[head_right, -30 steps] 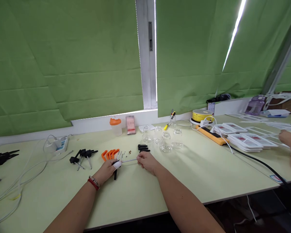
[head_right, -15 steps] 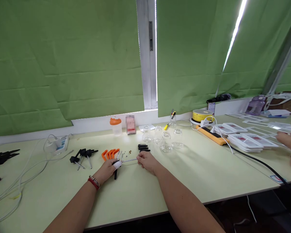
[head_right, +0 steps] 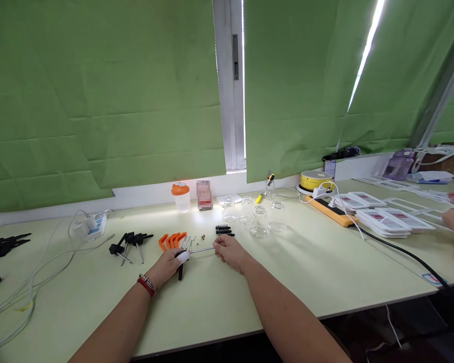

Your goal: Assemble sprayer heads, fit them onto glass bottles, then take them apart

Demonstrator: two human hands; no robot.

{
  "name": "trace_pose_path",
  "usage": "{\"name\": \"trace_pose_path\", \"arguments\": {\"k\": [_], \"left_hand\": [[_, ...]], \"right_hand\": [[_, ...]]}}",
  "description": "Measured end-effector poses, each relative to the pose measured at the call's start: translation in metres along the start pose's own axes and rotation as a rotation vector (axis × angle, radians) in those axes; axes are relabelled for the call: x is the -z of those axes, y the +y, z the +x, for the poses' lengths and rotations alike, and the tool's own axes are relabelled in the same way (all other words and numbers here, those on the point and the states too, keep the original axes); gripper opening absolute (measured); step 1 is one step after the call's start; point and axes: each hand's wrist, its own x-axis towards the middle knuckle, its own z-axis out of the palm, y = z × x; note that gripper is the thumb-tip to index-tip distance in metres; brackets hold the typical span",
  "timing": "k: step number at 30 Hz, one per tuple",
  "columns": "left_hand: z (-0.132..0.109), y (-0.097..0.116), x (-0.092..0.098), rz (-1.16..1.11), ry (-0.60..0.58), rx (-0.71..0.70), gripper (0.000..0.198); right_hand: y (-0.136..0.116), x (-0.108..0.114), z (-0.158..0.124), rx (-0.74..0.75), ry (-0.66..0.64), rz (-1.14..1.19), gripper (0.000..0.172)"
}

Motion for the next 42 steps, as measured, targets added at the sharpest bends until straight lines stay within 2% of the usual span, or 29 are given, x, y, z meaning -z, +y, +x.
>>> {"name": "trace_pose_path", "arguments": {"k": [3, 18, 33, 37, 42], "left_hand": [[-0.001, 0.001, 0.001, 0.0, -0.003, -0.006, 0.03], [0.0, -0.002, 0.0, 0.005, 0.005, -0.01, 0.027], [0.0, -0.001, 0.0, 0.032, 0.009, -0.016, 0.029], [0.0, -0.001, 0.0, 0.042, 0.008, -0.005, 0.03], [0.0, 0.0, 0.0, 0.056, 0.012, -0.017, 0.032]], "right_hand": [[0.002, 0.001, 0.0, 0.014, -0.009, -0.002, 0.018], [0.007, -0.002, 0.005, 0.031, 0.003, -0.102, 0.03], [0.013, -0.006, 0.009, 0.053, 0.062, -0.199, 0.043], [0.005, -0.004, 0.005, 0.022, 0.036, -0.136, 0.039], [0.0, -0.001, 0.001, 0.03, -0.012, -0.084, 0.02]]}}
